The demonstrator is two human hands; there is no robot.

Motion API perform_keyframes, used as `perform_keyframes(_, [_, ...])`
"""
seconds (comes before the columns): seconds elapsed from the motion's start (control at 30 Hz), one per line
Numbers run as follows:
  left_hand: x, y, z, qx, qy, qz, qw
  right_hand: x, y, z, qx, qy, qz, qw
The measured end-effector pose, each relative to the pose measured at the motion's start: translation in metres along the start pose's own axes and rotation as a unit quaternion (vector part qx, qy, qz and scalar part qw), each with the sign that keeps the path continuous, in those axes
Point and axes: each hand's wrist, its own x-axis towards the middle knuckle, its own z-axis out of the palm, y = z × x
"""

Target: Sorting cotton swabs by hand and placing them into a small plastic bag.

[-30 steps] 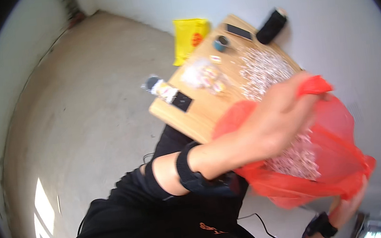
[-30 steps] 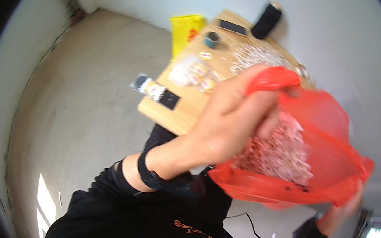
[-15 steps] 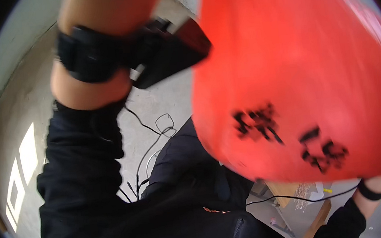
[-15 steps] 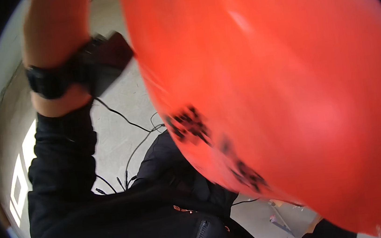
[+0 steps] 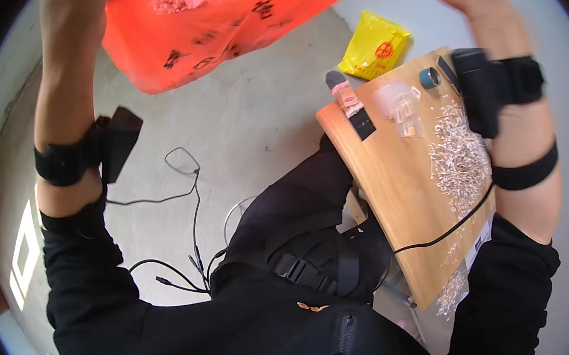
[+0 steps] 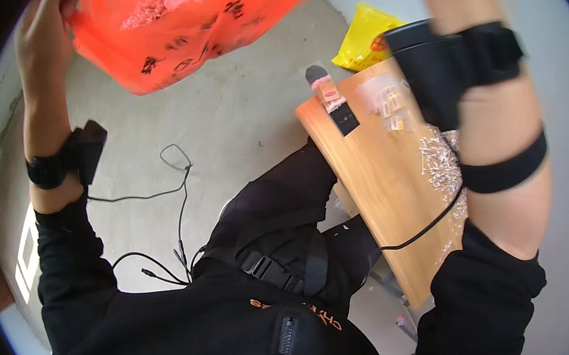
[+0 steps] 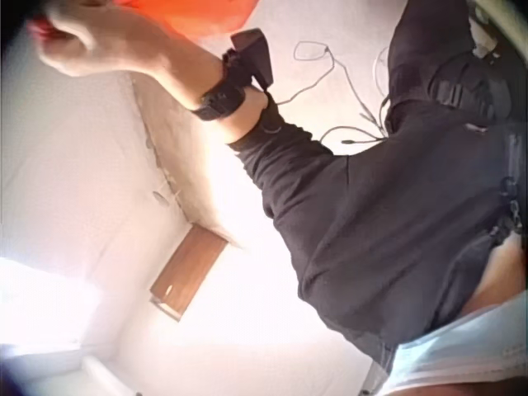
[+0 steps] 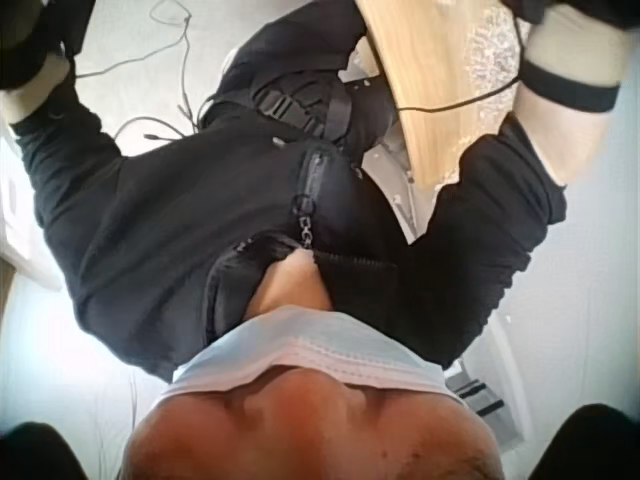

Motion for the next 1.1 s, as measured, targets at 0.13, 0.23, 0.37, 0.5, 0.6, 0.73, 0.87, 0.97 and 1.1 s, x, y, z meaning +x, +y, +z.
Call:
perform_keyframes(0.13, [-0.025,-0.062,-0.027,0.033,-0.003,-0.201,0.979,0.023,0.082,0.065,0.088,-0.114,0.007,0.989])
perform_keyframes(0.23, [-0.060,-0.085,-0.066,0.110,0.006,-0.275,0.955,-0.009,0.133,0.129,0.089,-0.069,0.070,0.991])
perform_keyframes(0.37, [-0.110,-0.087,-0.102,0.192,-0.025,-0.386,0.902,-0.045,0.203,0.165,0.077,-0.163,0.184,0.966])
perform_keyframes(0.5, [-0.139,-0.088,-0.076,0.208,-0.036,-0.459,0.863,-0.080,0.268,0.152,-0.080,-0.092,0.181,0.976])
perform_keyframes(0.6, [-0.156,-0.101,-0.043,0.155,-0.005,-0.486,0.860,-0.117,0.258,0.118,0.027,-0.074,0.241,0.967])
perform_keyframes(0.73, [-0.157,-0.091,0.004,0.111,-0.079,-0.508,0.851,-0.168,0.220,0.063,0.148,-0.030,0.345,0.926])
perform_keyframes(0.87, [-0.157,-0.087,0.060,0.012,-0.114,-0.477,0.871,-0.238,0.216,0.015,0.154,0.144,0.292,0.933])
perform_keyframes(0.97, [-0.161,-0.082,0.099,-0.069,-0.105,-0.485,0.866,-0.280,0.211,0.003,0.185,0.258,0.255,0.913])
perform_keyframes(1.1, [-0.195,-0.105,0.115,-0.112,-0.147,-0.530,0.828,-0.314,0.204,0.006,0.185,0.421,0.262,0.849])
